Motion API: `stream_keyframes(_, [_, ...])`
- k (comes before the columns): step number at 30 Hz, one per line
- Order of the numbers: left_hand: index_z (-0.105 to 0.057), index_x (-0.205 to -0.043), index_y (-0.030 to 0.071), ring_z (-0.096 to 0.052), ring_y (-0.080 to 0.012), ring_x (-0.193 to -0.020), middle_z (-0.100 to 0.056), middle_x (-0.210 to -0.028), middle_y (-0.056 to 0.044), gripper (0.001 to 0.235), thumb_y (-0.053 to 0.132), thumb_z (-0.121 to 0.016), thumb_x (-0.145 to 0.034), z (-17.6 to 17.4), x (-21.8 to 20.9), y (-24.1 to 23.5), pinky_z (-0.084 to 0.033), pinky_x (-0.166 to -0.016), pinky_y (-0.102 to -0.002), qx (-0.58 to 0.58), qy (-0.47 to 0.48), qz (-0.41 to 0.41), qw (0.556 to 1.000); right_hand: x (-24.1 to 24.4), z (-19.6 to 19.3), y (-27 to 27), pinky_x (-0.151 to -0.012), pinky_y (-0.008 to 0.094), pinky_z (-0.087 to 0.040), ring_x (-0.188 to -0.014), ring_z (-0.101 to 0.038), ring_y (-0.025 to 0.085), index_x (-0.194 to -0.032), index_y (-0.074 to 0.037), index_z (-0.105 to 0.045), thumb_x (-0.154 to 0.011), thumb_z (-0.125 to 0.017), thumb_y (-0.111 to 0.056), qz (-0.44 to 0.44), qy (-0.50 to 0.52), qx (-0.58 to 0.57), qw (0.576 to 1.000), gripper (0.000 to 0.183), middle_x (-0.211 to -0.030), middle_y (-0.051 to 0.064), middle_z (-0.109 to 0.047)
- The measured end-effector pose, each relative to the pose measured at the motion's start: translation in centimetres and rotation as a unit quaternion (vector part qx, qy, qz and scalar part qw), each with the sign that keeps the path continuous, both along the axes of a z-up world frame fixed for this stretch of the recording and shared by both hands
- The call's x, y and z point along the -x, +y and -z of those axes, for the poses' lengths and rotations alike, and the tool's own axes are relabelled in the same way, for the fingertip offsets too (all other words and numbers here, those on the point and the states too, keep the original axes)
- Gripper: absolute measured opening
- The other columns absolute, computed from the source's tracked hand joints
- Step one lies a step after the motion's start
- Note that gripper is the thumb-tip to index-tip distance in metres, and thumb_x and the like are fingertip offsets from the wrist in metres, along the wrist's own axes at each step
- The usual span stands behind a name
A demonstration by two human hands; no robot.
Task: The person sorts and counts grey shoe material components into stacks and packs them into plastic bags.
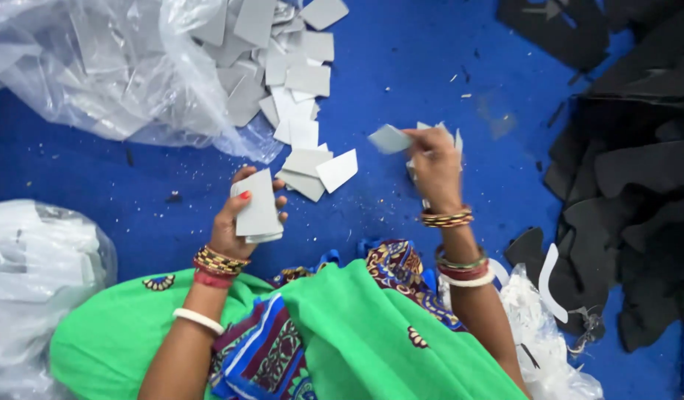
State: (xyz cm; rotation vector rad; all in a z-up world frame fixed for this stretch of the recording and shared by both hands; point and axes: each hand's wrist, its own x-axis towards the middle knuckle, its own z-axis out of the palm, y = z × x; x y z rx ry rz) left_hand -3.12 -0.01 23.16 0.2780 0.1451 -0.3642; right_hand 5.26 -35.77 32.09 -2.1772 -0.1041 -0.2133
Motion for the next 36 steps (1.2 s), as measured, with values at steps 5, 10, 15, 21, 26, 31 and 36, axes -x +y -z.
stream_keyframes(5, [-0.046, -0.15, 0.02, -0.064, -0.0321, -0.114, -0.057, -0.142, -0.025, 0.047, 0.025, -0.062, -0.106, 0.0, -0.1, 0.1, -0.056, -0.099, -0.053, 0.026, -0.029, 0.005, 0.999, 2.2, -3.5, -2.2, -0.077, 0.033, -0.054, -0.091, -0.065, 0.022, -0.11, -0.003, -0.075, -0.098, -0.062, 0.009, 0.151, -0.163, 0.135, 0.966, 0.022, -0.109, 0.012, -0.064])
stream_keyframes(10, [-0.046, -0.147, 0.019, -0.066, -0.0347, -0.111, -0.057, -0.137, -0.025, 0.047, 0.03, -0.061, -0.104, -0.2, -0.4, 0.1, -0.057, -0.095, -0.056, 0.088, -0.015, 0.009, 0.996, 4.3, 3.2, -1.7, -0.096, 0.044, -0.052, -0.111, -0.061, 0.033, -0.105, -0.008, -0.076, -0.083, -0.069, 0.004, 0.085, -0.077, 0.378, 0.919, 0.026, -0.116, 0.013, -0.065])
stream_keyframes(15, [-0.047, -0.146, 0.022, -0.065, -0.0312, -0.11, -0.057, -0.138, -0.024, 0.041, 0.025, -0.059, -0.108, 0.9, -0.2, 0.2, -0.057, -0.094, -0.053, -0.003, 0.0, 0.013, 1.0, 3.5, 3.8, 6.8, -0.099, 0.046, -0.048, -0.118, -0.056, 0.036, -0.126, -0.005, -0.069, -0.085, -0.081, -0.012, -0.103, 0.032, 0.229, 0.967, 0.044, -0.127, 0.018, -0.058])
stream_keyframes(21, [-0.047, -0.141, 0.018, -0.067, -0.0323, -0.109, -0.057, -0.136, -0.024, 0.038, 0.025, -0.057, -0.105, 0.0, -0.4, 0.2, -0.06, -0.091, -0.053, -0.017, 0.011, 0.006, 1.0, 1.4, 4.3, 9.1, -0.094, 0.047, -0.049, -0.108, -0.057, 0.04, -0.129, -0.004, -0.065, -0.069, -0.083, -0.012, -0.208, 0.024, 0.254, 0.944, 0.063, -0.128, 0.016, -0.06])
stream_keyframes(26, [-0.044, -0.146, 0.02, -0.066, -0.033, -0.112, -0.058, -0.138, -0.025, 0.04, 0.022, -0.057, -0.108, 1.3, -0.1, -0.3, -0.058, -0.094, -0.053, -0.039, 0.004, 0.011, 0.999, 2.8, 2.0, 8.4, -0.081, 0.038, -0.057, -0.093, -0.071, 0.032, -0.109, -0.007, -0.073, -0.095, -0.073, -0.001, -0.109, 0.108, 0.178, 0.972, 0.016, -0.109, 0.013, -0.067])
stream_keyframes(31, [-0.042, -0.147, 0.023, -0.067, -0.0341, -0.111, -0.061, -0.133, -0.022, 0.045, 0.027, -0.054, -0.104, -0.4, -0.3, -0.9, -0.059, -0.093, -0.055, -0.013, 0.026, 0.024, 0.999, 5.0, -2.1, 13.7, -0.092, 0.036, -0.058, -0.106, -0.072, 0.029, -0.104, -0.006, -0.069, -0.082, -0.07, 0.013, -0.165, 0.004, -0.059, 0.985, 0.029, -0.115, 0.009, -0.07])
stream_keyframes(36, [-0.04, -0.161, 0.013, -0.066, -0.0299, -0.12, -0.062, -0.137, -0.019, 0.053, 0.022, -0.055, -0.111, 2.3, 0.0, -0.7, -0.056, -0.104, -0.044, -0.015, 0.029, -0.049, 0.998, 7.3, -0.6, 16.9, -0.111, 0.044, -0.047, -0.131, -0.062, 0.029, -0.109, -0.014, -0.072, -0.075, -0.072, 0.01, -0.26, -0.032, 0.045, 0.964, 0.042, -0.129, 0.004, -0.07])
